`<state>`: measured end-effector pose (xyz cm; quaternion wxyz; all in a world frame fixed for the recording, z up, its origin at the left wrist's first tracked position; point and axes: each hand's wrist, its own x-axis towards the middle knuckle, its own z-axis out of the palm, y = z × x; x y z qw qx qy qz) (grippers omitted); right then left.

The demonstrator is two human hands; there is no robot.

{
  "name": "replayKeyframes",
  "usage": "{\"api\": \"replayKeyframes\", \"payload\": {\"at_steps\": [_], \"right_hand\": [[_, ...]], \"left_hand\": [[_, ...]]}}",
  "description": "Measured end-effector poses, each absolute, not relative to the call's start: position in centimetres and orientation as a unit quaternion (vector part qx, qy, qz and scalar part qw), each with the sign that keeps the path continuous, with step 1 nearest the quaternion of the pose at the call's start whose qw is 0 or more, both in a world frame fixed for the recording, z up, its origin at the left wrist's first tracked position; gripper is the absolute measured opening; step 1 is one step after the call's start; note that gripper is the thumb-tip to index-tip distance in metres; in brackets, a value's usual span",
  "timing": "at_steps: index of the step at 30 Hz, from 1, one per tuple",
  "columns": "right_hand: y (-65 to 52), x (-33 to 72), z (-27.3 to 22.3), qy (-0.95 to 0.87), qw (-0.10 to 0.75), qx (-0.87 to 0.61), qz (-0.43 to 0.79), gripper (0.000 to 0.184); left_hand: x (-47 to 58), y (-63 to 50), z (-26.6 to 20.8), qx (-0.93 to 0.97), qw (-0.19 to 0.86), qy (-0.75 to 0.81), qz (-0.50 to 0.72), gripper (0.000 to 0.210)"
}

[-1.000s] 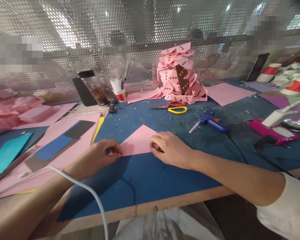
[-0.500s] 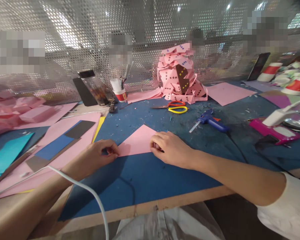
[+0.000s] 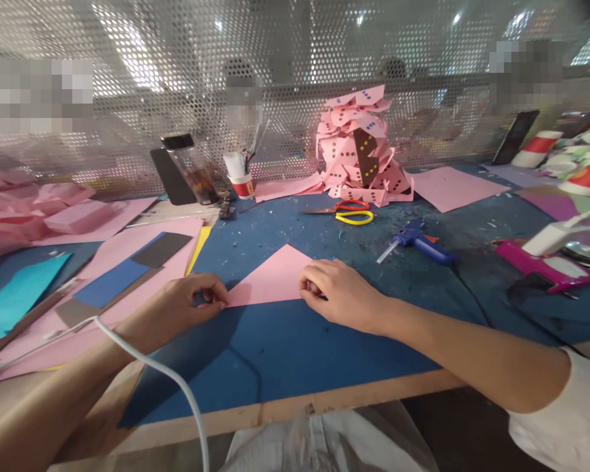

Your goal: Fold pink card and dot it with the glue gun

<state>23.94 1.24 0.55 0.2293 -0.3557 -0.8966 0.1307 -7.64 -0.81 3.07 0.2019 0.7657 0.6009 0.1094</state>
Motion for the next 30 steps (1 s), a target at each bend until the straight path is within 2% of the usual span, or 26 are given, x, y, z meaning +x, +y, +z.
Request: {"api": "replayKeyframes", "payload": {"at_steps": [22, 30], "right_hand": [[1.2, 24.0, 0.5, -0.896, 0.229, -0.356, 0.135, 0.008], [1.2, 23.9, 0.7, -0.896, 0.227, -0.357, 0.136, 0.007]], "left_hand": [[-10.1, -0.9, 2.4, 0.767, 0.182, 0.604, 0.118, 0.017], [-6.7, -1.7, 3.7, 0.755, 0.161, 0.59, 0.236, 0.026]]}}
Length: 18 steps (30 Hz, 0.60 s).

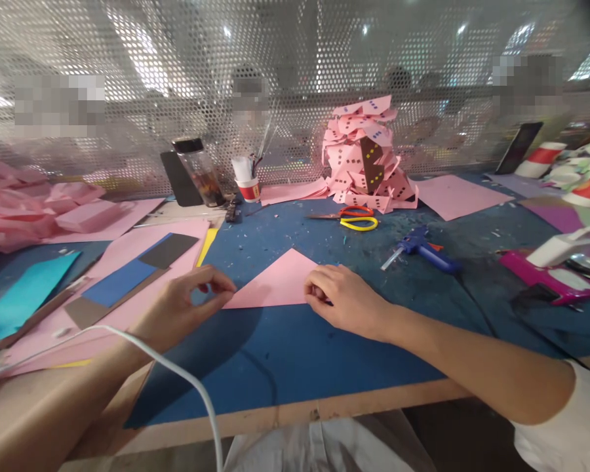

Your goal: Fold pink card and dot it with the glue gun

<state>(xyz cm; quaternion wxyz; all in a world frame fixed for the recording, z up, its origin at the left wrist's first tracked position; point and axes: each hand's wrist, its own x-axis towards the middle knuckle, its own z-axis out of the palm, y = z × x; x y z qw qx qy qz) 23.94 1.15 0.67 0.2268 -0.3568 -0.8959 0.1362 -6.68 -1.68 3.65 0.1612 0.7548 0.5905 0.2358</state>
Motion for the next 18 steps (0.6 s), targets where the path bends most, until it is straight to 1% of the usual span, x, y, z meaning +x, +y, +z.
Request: {"api": "replayKeyframes", "payload": {"at_steps": [2, 5, 9, 13, 18], "right_hand": [[1.1, 24.0, 0.7, -0.897, 0.226, -0.356, 0.134, 0.007], [1.1, 24.0, 0.7, -0.898, 0.225, -0.355, 0.131, 0.006], [1.2, 24.1, 0.8, -0.901, 0.224, -0.347, 0.131, 0.005], [1.1, 24.3, 0.7, -0.904, 0.227, -0.338, 0.13, 0.006], [1.1, 24.5, 0.5, -0.905, 0.239, -0.328, 0.129, 0.01]], "left_hand": [[-5.4, -2.0, 3.4, 0.78, 0.169, 0.551, 0.244, 0.025], [-3.8, -1.9, 2.9, 0.818, 0.18, 0.5, 0.222, 0.022], [-2.2, -1.2, 2.4, 0.837, 0.186, 0.47, 0.208, 0.017], [-1.5, -0.6, 2.1, 0.844, 0.169, 0.459, 0.221, 0.011], [-1.7, -0.4, 1.2, 0.877, 0.12, 0.395, 0.245, 0.016]]}}
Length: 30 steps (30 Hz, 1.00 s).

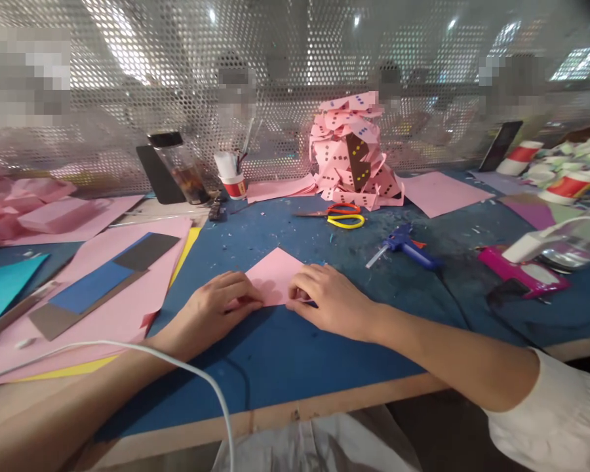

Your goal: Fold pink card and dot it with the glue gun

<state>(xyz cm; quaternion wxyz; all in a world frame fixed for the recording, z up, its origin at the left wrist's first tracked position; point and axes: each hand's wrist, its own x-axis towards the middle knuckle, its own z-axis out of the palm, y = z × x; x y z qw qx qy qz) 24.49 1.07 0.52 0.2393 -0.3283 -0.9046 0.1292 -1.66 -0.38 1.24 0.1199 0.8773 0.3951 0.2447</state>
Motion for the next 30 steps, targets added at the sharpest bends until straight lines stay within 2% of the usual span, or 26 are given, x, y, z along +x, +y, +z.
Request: {"api": "replayKeyframes", "payload": {"at_steps": [9, 22, 30], "right_hand": [[1.2, 24.49, 0.45, -0.907, 0.241, -0.328, 0.109, 0.009], [1.07, 24.44, 0.66, -0.923, 0.218, -0.312, 0.06, 0.015], [1.09, 24.33, 0.63, -0.936, 0.2, -0.286, -0.037, 0.02]], "left_hand": [[-1.81, -0.43, 0.83, 0.901, 0.068, 0.349, 0.249, 0.008], [-2.53, 0.02, 0.16, 0.917, 0.006, 0.313, 0.249, 0.012], [-2.62, 0.0, 0.19, 0.919, -0.003, 0.309, 0.244, 0.012]]}}
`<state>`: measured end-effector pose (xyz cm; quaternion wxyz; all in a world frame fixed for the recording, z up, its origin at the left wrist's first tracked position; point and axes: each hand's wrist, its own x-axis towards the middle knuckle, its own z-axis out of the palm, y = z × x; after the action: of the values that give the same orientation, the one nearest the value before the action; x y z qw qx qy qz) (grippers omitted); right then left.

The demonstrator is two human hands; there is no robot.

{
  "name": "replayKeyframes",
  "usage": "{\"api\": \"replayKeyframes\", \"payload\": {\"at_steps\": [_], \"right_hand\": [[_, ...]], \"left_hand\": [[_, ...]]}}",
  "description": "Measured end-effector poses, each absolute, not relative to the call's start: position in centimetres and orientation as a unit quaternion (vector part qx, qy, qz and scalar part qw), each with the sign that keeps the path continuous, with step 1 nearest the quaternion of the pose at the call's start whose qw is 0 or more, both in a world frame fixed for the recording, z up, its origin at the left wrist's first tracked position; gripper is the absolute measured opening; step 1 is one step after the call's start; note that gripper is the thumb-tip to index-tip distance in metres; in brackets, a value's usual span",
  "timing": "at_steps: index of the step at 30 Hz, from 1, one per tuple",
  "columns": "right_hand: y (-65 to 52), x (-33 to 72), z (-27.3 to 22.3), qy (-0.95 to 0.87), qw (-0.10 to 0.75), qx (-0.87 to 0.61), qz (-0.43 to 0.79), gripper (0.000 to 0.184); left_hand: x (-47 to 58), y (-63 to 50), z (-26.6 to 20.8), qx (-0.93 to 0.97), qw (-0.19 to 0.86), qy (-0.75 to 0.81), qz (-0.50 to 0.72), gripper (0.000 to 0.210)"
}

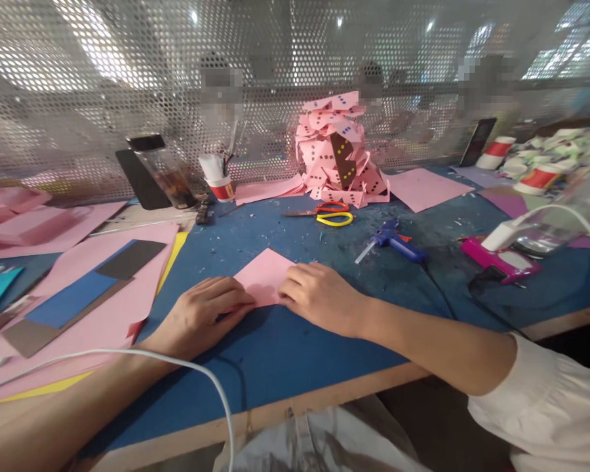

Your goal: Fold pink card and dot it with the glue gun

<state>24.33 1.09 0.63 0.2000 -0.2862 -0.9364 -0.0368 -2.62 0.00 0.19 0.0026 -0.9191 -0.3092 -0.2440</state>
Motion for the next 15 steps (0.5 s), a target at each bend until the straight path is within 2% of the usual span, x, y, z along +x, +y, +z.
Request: {"api": "replayKeyframes", "payload": {"at_steps": [15], "right_hand": [[0.9, 24.45, 1.02, -0.946, 0.169, -0.255, -0.104, 0.023]], "left_hand": [[-2.79, -0.23, 0.36, -0.924, 0.042, -0.309, -0.223, 0.013]]}}
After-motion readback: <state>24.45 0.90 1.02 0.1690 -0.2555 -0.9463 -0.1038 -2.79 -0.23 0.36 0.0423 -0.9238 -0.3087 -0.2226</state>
